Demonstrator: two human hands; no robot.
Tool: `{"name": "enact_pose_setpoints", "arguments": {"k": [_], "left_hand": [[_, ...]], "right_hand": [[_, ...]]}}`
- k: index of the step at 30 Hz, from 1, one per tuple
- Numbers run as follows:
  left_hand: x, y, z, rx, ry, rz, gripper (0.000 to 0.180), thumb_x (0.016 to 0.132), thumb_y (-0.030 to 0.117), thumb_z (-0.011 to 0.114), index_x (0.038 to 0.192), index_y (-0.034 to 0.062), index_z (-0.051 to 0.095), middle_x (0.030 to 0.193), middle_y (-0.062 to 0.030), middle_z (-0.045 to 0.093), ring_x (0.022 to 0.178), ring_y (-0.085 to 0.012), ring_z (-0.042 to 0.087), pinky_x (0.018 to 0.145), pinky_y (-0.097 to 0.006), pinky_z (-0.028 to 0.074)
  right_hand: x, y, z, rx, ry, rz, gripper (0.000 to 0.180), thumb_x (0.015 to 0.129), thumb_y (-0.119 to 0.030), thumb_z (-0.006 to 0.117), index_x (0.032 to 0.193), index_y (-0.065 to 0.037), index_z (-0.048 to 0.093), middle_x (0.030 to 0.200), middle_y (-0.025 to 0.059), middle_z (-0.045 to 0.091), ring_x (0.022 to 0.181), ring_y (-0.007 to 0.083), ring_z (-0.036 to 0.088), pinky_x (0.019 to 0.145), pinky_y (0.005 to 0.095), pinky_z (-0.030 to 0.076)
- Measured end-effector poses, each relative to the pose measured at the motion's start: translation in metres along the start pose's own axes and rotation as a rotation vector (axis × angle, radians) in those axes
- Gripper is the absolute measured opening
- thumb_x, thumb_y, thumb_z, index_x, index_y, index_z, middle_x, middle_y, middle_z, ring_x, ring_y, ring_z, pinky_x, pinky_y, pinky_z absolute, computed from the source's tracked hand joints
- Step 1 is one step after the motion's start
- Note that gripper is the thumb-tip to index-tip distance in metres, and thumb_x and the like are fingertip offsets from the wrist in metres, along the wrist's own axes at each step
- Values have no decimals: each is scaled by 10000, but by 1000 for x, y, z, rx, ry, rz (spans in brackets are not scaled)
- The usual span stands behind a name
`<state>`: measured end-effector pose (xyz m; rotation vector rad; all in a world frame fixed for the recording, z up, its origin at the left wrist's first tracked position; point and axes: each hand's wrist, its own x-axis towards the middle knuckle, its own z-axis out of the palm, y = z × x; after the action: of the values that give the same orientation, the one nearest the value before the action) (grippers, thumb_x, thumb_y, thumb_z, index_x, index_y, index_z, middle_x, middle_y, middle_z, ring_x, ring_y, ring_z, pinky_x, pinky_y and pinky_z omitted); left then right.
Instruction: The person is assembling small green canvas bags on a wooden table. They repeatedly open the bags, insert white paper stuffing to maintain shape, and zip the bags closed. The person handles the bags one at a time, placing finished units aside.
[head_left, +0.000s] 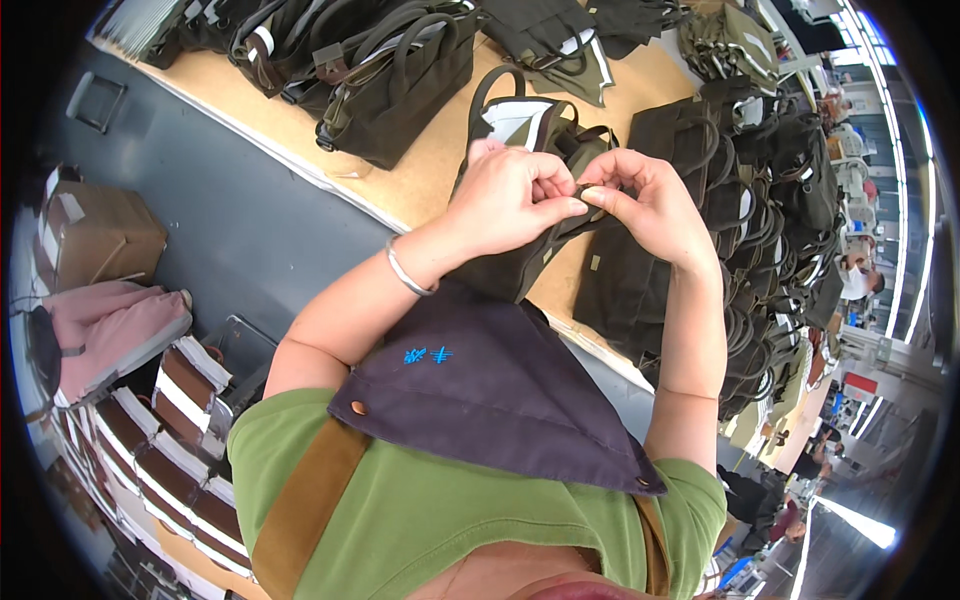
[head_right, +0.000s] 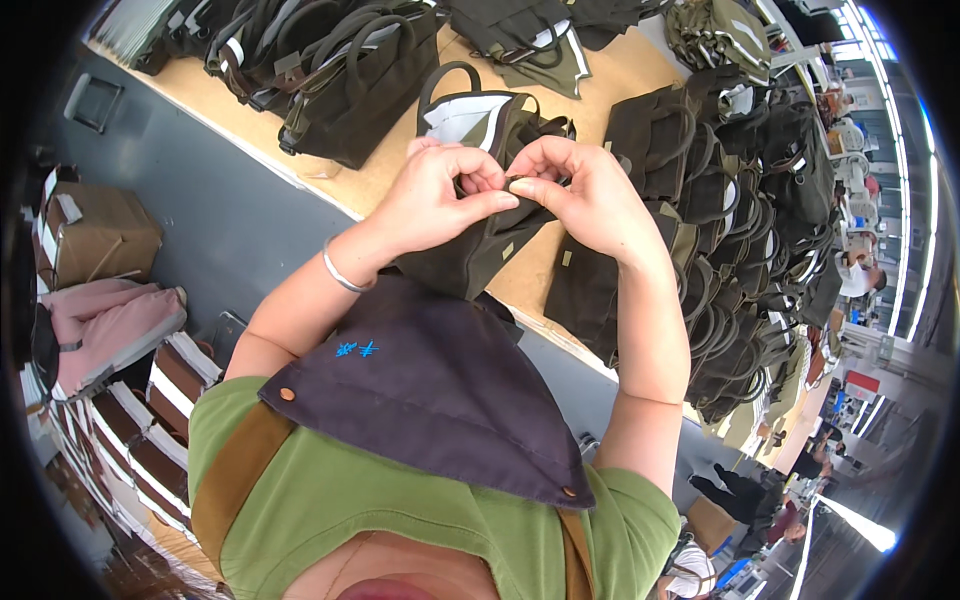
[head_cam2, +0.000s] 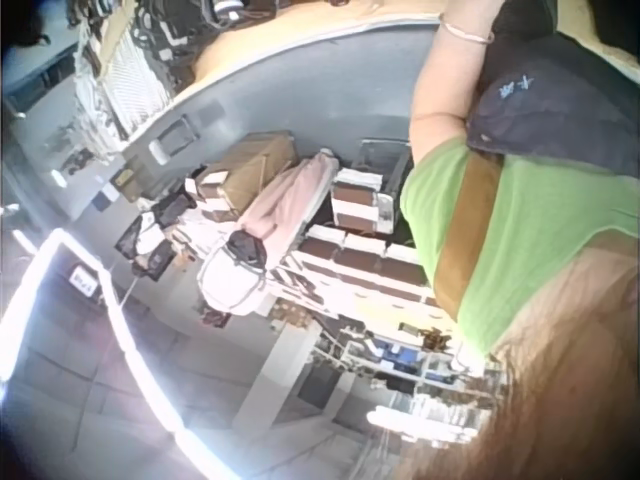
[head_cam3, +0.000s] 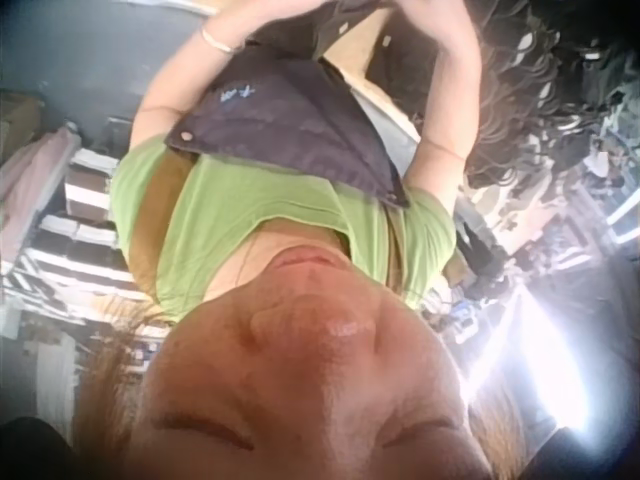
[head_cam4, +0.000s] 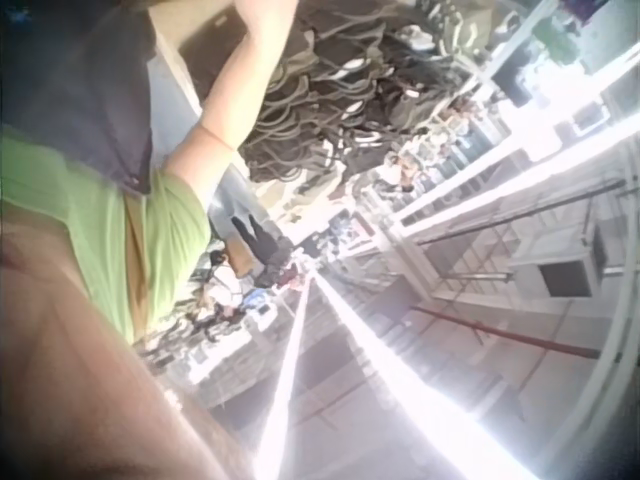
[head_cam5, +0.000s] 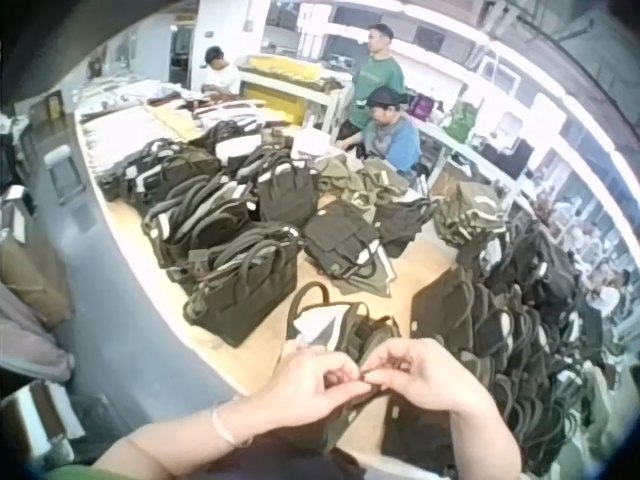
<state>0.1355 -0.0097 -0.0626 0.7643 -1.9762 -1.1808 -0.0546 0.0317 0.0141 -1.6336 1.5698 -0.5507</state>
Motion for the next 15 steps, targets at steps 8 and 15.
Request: {"name": "enact_pose_setpoints", "arguments": {"k": [8,15], "left_hand": [[31,-50,-74,648,-184,195,316,691,-53,556,939,121,648,1034,3,622,1264,-207,487,1036,-447,240],[-10,-11,-51,707,3,628,75,700,84,616,718,143,575,720,0,513,787,-180,585,941,-383,386]], "right_hand": [[-14,6,12,-143,18,-94,209,746,-143,802,875,-17,696,776,69,608,759,196,595,676,303,479],[-53,2,-4,-779,318,-563,91,643,-121,738,719,-153,698,771,-45,571,786,149,559,848,358,373]]}}
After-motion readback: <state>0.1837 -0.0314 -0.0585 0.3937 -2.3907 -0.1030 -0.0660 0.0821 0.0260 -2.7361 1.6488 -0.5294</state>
